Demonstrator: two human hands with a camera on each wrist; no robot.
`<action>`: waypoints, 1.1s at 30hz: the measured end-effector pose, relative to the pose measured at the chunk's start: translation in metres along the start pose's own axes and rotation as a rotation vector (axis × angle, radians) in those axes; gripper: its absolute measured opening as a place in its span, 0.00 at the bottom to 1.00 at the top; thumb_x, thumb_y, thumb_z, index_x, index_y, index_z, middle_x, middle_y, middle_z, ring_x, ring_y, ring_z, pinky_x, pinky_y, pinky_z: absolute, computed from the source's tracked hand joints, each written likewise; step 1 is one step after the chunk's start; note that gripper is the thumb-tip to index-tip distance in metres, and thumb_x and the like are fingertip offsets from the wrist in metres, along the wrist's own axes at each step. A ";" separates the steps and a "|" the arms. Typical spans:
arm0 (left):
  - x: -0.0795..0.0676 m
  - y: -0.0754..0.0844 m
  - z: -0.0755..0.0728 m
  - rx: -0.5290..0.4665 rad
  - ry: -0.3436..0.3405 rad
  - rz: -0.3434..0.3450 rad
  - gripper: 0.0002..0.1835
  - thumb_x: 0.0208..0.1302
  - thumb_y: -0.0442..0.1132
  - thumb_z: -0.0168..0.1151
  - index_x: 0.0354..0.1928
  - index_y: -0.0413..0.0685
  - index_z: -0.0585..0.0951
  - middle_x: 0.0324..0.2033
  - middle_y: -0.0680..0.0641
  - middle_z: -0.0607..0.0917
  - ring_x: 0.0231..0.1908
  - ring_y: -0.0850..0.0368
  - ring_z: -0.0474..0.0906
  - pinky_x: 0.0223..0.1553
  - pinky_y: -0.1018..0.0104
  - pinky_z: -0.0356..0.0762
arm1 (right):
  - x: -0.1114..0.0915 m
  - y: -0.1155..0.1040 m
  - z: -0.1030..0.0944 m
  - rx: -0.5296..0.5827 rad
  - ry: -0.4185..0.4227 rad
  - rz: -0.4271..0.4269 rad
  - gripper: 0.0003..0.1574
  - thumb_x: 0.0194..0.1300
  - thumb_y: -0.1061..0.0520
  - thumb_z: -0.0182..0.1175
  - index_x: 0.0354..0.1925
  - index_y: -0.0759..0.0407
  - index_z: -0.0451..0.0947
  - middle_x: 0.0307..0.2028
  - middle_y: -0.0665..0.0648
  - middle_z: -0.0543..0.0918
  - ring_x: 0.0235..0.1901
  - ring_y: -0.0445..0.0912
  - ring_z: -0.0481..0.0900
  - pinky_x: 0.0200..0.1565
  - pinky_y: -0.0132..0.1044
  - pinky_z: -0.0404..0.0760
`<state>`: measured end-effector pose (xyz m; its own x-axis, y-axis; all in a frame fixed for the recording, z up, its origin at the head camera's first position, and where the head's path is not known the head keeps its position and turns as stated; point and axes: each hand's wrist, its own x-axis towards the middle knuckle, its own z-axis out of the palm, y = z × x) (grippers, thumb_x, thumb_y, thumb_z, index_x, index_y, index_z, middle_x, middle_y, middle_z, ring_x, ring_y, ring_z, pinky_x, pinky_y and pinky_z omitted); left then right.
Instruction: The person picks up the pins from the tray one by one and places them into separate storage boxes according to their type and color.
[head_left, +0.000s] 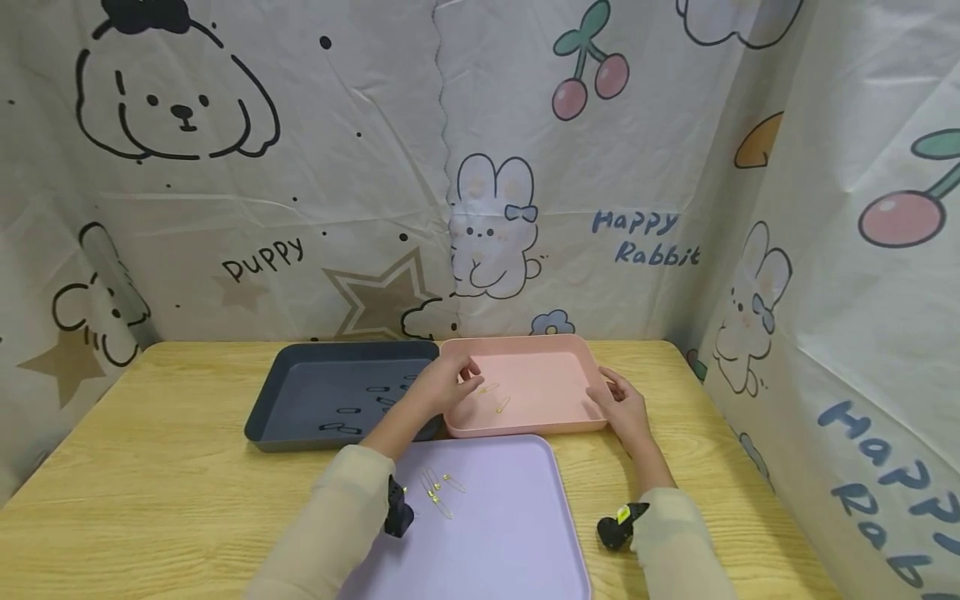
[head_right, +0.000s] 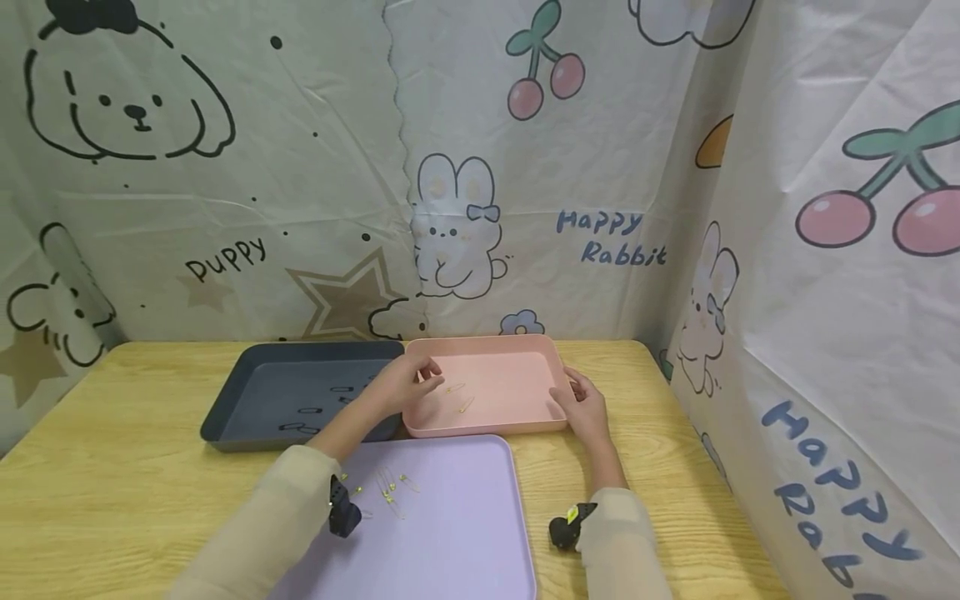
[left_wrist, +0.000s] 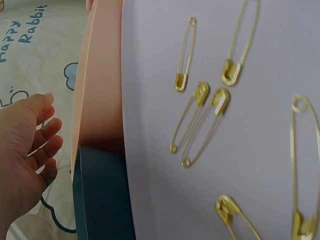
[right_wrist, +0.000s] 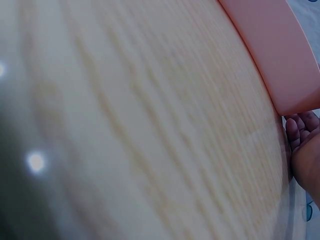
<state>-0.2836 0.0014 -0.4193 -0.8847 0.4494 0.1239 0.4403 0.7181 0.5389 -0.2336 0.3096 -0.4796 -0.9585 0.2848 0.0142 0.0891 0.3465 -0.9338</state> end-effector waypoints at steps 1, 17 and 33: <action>-0.002 0.000 -0.001 -0.005 0.001 -0.001 0.09 0.62 0.44 0.60 0.39 0.46 0.80 0.31 0.50 0.79 0.28 0.59 0.72 0.32 0.66 0.71 | 0.000 0.000 0.000 -0.001 0.000 0.000 0.36 0.63 0.47 0.59 0.67 0.52 0.63 0.60 0.64 0.71 0.59 0.52 0.68 0.40 0.14 0.66; -0.035 -0.003 -0.016 0.022 -0.034 0.014 0.09 0.62 0.45 0.61 0.37 0.47 0.81 0.29 0.52 0.78 0.29 0.61 0.71 0.31 0.68 0.71 | 0.000 -0.001 0.001 -0.025 0.013 0.003 0.36 0.64 0.48 0.58 0.67 0.53 0.62 0.61 0.64 0.70 0.59 0.52 0.68 0.47 0.23 0.69; -0.068 -0.010 -0.022 0.097 -0.016 0.082 0.07 0.60 0.45 0.62 0.35 0.50 0.81 0.29 0.54 0.79 0.33 0.57 0.75 0.36 0.64 0.73 | 0.000 -0.001 0.000 -0.014 -0.003 0.040 0.37 0.64 0.47 0.58 0.68 0.50 0.61 0.63 0.61 0.68 0.61 0.50 0.66 0.46 0.22 0.69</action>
<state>-0.2312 -0.0478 -0.4146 -0.8430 0.5165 0.1503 0.5242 0.7263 0.4446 -0.2335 0.3089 -0.4787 -0.9548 0.2963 -0.0240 0.1311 0.3474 -0.9285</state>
